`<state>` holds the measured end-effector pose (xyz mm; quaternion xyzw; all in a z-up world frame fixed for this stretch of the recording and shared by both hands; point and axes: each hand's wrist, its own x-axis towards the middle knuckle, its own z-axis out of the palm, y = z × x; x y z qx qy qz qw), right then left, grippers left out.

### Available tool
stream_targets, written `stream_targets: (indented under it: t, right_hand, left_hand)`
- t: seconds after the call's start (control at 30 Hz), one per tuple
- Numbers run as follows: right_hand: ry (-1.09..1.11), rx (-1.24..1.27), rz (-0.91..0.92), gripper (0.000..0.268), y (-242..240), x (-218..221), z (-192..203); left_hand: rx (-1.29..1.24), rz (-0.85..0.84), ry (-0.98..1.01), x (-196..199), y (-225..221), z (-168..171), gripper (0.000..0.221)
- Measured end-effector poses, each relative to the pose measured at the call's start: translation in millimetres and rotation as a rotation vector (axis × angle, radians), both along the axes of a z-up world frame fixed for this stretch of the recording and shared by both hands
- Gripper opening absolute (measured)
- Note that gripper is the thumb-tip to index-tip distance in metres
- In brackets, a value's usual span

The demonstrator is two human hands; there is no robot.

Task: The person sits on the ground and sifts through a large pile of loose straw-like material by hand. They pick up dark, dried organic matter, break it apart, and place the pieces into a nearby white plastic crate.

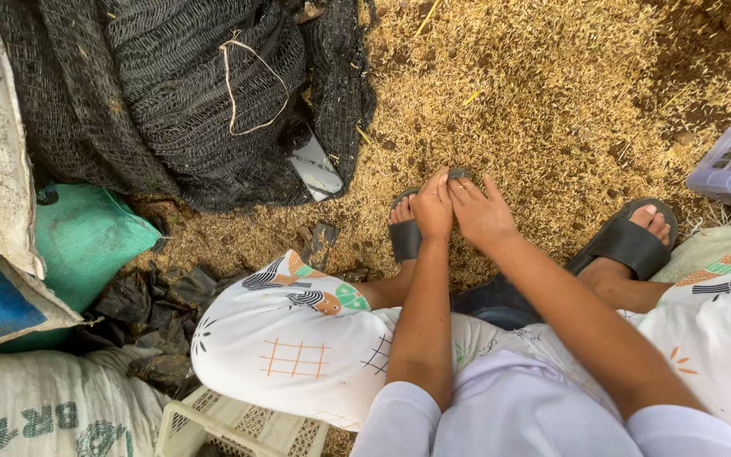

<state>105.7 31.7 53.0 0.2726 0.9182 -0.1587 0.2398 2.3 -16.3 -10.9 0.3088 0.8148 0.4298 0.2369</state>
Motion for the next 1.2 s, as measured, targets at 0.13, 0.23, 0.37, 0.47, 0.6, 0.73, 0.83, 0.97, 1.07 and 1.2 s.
stream_targets:
  t: [0.13,0.23,0.37,0.47,0.6,0.73,0.83,0.97,1.07,1.2]
  right_hand:
    - [0.078,-0.402,-0.358,0.056,46.2,17.1,7.1]
    - [0.181,-0.301,-0.513,0.051,66.4,33.3,0.7]
    - [0.011,-0.249,-0.530,0.094,37.0,50.0,-22.0]
    - [0.065,-0.063,-0.509,0.068,6.9,57.0,-45.4]
    - [-0.001,-0.011,-0.495,0.060,-2.4,66.1,-69.3]
    - [0.052,-0.310,-0.798,0.031,32.8,69.6,-65.1]
    - [0.138,-0.502,-0.913,0.030,53.2,62.0,-50.6]
    - [0.195,-0.651,-0.741,0.033,70.1,46.0,-30.0]
    - [0.211,-0.669,-0.833,0.065,69.3,32.9,-18.5]
    - [0.175,-0.642,-0.702,0.058,63.6,26.2,-9.7]
  left_hand:
    - [-0.100,0.001,-0.249,-6.5,7.1,16.4,0.035]
    - [-0.186,-0.125,-0.209,-10.9,9.0,23.0,0.041]
    - [-0.078,-0.202,-0.057,-10.7,-1.2,14.7,0.046]
    - [-0.095,-0.019,-0.021,-1.8,-5.4,-3.9,0.042]
    - [-0.224,0.078,0.030,19.0,-11.2,-25.7,0.042]
    - [-0.329,-0.008,0.027,21.5,-9.1,-23.1,0.049]
    - [-0.149,-0.037,0.118,4.9,-7.2,-17.5,0.048]
    - [-0.078,-0.180,-0.069,-12.7,5.2,-18.4,0.041]
    - [-0.076,-0.221,-0.067,-16.3,6.2,-19.9,0.036]
    - [-0.170,-0.216,-0.020,-17.1,-0.6,-18.6,0.031]
